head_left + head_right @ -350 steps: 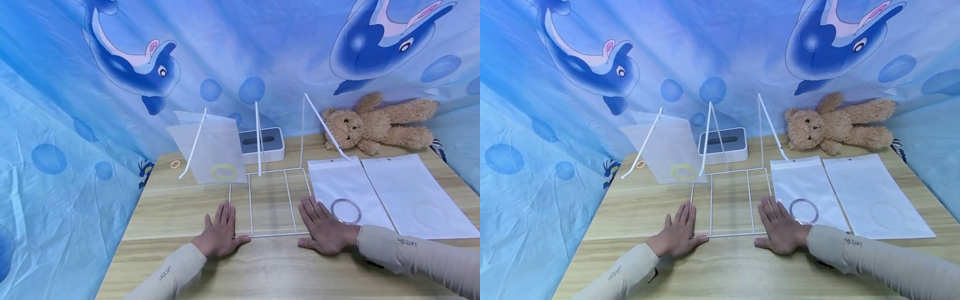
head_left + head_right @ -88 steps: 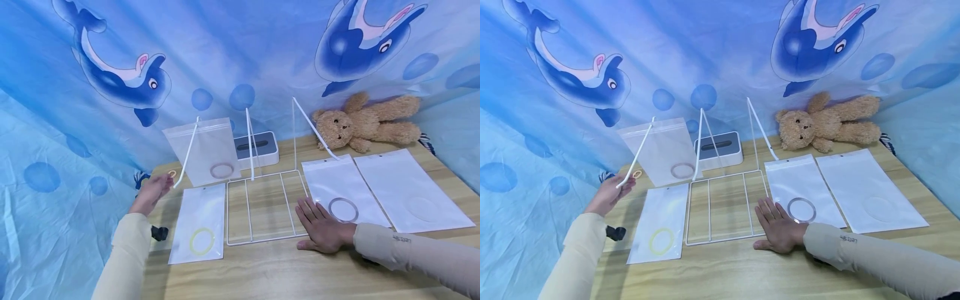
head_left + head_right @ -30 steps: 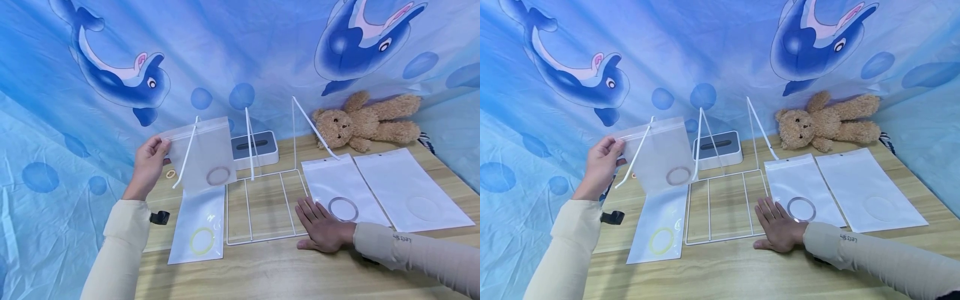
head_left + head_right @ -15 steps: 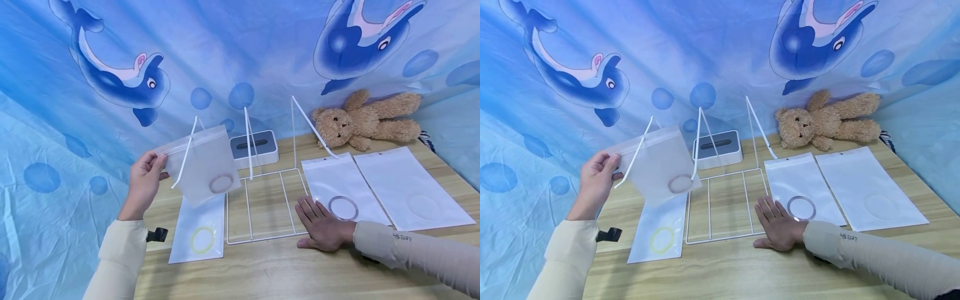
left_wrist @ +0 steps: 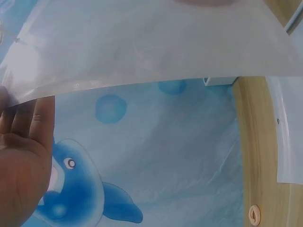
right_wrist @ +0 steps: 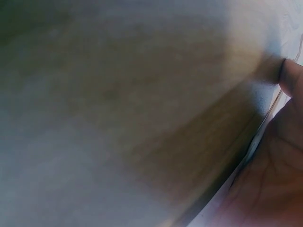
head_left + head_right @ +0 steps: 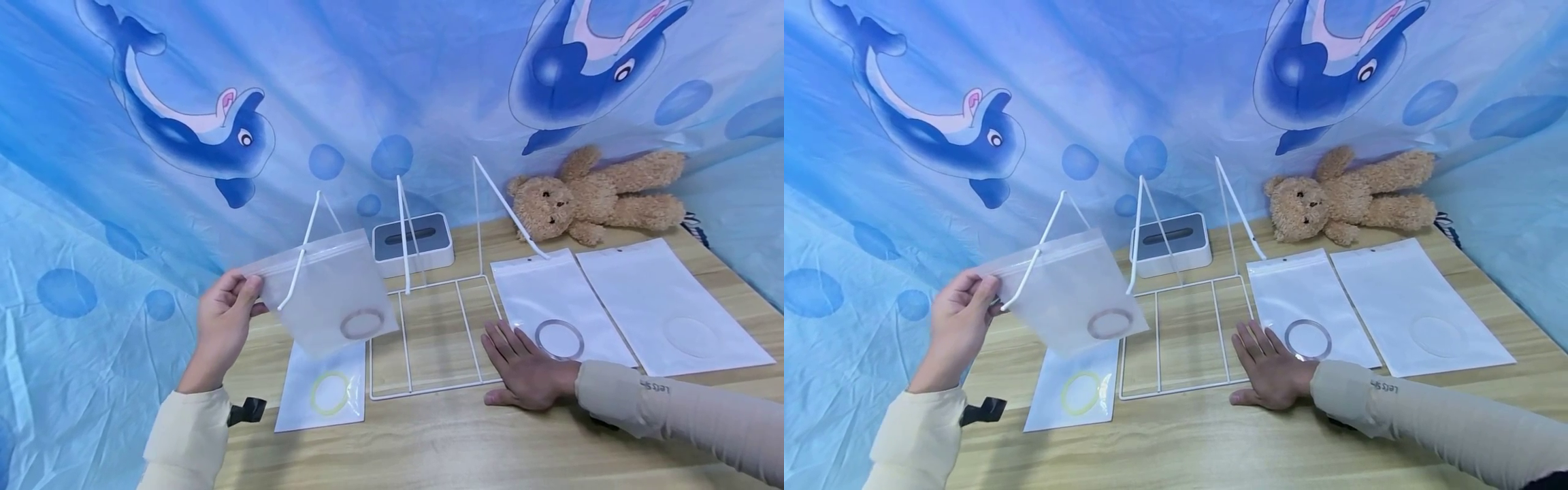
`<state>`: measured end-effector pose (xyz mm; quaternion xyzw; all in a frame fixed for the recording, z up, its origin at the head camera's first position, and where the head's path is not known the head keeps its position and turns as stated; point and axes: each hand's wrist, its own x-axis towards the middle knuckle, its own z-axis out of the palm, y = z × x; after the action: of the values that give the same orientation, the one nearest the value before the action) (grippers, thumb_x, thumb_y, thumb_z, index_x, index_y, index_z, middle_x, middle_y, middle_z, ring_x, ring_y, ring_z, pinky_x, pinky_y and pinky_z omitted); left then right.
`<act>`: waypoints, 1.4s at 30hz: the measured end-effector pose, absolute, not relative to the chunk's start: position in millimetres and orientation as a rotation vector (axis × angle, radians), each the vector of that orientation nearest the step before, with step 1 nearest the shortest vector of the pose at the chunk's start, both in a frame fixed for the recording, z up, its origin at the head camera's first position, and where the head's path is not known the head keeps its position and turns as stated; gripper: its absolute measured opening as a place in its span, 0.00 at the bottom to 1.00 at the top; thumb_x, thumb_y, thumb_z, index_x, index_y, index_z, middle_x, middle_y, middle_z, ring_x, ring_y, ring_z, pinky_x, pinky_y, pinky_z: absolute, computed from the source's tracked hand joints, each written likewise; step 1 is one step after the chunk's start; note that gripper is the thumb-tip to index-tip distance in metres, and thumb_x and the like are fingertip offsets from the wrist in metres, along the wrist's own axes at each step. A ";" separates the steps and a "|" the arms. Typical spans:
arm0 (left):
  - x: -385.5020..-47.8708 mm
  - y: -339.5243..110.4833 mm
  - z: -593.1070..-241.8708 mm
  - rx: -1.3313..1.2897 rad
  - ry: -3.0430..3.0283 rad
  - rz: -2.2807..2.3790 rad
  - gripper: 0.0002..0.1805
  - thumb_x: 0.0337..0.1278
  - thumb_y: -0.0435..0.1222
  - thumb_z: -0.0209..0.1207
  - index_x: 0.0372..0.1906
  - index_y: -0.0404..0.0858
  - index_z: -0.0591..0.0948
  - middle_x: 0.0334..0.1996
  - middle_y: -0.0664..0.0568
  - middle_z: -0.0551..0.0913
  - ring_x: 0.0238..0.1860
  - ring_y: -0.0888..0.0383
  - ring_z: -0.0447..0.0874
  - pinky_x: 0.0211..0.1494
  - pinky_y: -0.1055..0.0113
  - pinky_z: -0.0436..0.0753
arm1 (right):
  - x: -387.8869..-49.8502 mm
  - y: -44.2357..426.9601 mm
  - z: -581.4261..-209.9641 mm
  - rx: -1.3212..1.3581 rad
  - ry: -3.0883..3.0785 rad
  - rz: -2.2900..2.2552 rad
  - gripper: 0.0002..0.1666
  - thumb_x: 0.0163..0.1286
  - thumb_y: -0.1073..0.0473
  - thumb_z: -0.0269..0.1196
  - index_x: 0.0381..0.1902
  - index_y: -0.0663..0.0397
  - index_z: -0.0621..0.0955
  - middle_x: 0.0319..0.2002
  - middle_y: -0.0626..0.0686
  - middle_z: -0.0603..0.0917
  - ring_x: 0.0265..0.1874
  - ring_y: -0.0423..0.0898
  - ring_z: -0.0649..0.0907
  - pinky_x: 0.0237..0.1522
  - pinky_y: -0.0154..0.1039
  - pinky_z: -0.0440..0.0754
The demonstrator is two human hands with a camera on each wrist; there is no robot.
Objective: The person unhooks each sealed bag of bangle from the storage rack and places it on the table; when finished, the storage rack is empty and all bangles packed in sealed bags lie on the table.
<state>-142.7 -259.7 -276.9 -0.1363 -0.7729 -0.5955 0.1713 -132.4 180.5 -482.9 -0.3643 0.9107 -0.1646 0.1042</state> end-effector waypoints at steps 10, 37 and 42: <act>-124.1 -264.7 -274.9 -0.431 -2.140 -1.756 0.10 0.74 0.27 0.51 0.47 0.35 0.83 0.36 0.50 0.88 0.38 0.62 0.87 0.38 0.71 0.84 | -132.4 180.6 -482.1 -1.091 2.686 -0.482 0.61 0.72 0.26 0.50 0.77 0.73 0.48 0.77 0.72 0.39 0.75 0.68 0.37 0.70 0.66 0.40; -89.4 -277.2 -272.6 -0.718 -1.957 -1.955 0.14 0.72 0.18 0.44 0.48 0.23 0.81 0.40 0.44 0.88 0.39 0.59 0.87 0.39 0.71 0.84 | -131.8 181.5 -481.5 -1.119 2.688 -0.535 0.60 0.73 0.27 0.50 0.76 0.74 0.48 0.77 0.73 0.40 0.75 0.70 0.37 0.70 0.65 0.39; -81.2 -276.7 -267.2 -0.735 -1.989 -1.916 0.15 0.73 0.19 0.43 0.49 0.24 0.81 0.41 0.44 0.88 0.40 0.59 0.87 0.40 0.71 0.84 | -129.5 181.0 -476.0 -1.145 2.655 -0.604 0.60 0.73 0.29 0.50 0.76 0.76 0.48 0.76 0.75 0.40 0.74 0.71 0.38 0.68 0.70 0.41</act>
<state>-81.2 -276.7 -267.2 -0.2547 -0.6890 -0.6636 0.1416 -129.5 181.0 -476.0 -0.3860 0.8948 -0.2037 0.0937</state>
